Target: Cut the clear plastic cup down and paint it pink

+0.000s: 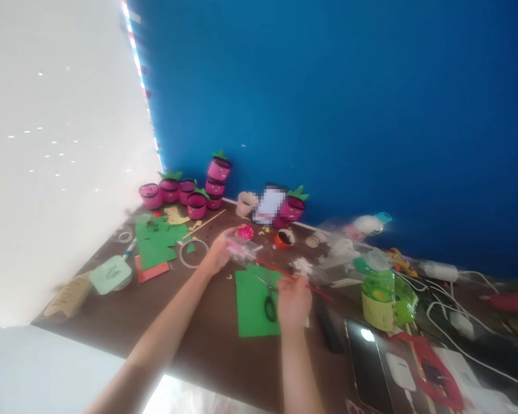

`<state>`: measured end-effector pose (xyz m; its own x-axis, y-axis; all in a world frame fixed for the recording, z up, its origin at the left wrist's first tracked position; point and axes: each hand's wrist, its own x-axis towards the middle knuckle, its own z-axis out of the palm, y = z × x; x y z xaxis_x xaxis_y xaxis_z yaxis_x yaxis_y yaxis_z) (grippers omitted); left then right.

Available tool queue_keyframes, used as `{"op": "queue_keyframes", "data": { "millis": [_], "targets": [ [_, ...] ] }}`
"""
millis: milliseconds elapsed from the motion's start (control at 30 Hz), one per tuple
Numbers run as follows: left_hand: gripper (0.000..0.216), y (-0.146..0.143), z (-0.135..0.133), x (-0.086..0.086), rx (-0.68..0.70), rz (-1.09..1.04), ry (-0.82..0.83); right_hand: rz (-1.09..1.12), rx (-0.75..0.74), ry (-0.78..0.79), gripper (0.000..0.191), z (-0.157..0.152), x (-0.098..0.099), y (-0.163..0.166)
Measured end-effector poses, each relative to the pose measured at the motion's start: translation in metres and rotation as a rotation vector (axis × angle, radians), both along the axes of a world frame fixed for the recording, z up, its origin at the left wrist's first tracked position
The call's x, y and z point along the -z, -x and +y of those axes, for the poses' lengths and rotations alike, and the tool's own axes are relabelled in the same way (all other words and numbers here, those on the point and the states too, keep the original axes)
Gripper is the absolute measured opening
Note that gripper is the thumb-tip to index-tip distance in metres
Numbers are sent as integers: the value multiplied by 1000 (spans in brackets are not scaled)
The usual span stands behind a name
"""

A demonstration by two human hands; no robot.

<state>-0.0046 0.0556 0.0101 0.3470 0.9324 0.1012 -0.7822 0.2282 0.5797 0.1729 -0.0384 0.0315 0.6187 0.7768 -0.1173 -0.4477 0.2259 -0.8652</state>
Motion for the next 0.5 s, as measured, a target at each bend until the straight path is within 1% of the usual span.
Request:
{"op": "queue_keyframes", "data": {
  "millis": [133,267,367,500],
  "targets": [
    [53,0,0,5,13,56,-17,52,-63,3,39,2,-3,8],
    [51,0,2,7,11,52,-24,114,2,-17,41,-1,-4,3],
    [53,0,2,6,20,30,-23,71,38,-2,41,-1,-2,2],
    [54,-1,1,7,24,33,-11,-17,-47,34,39,3,0,13]
  ]
}}
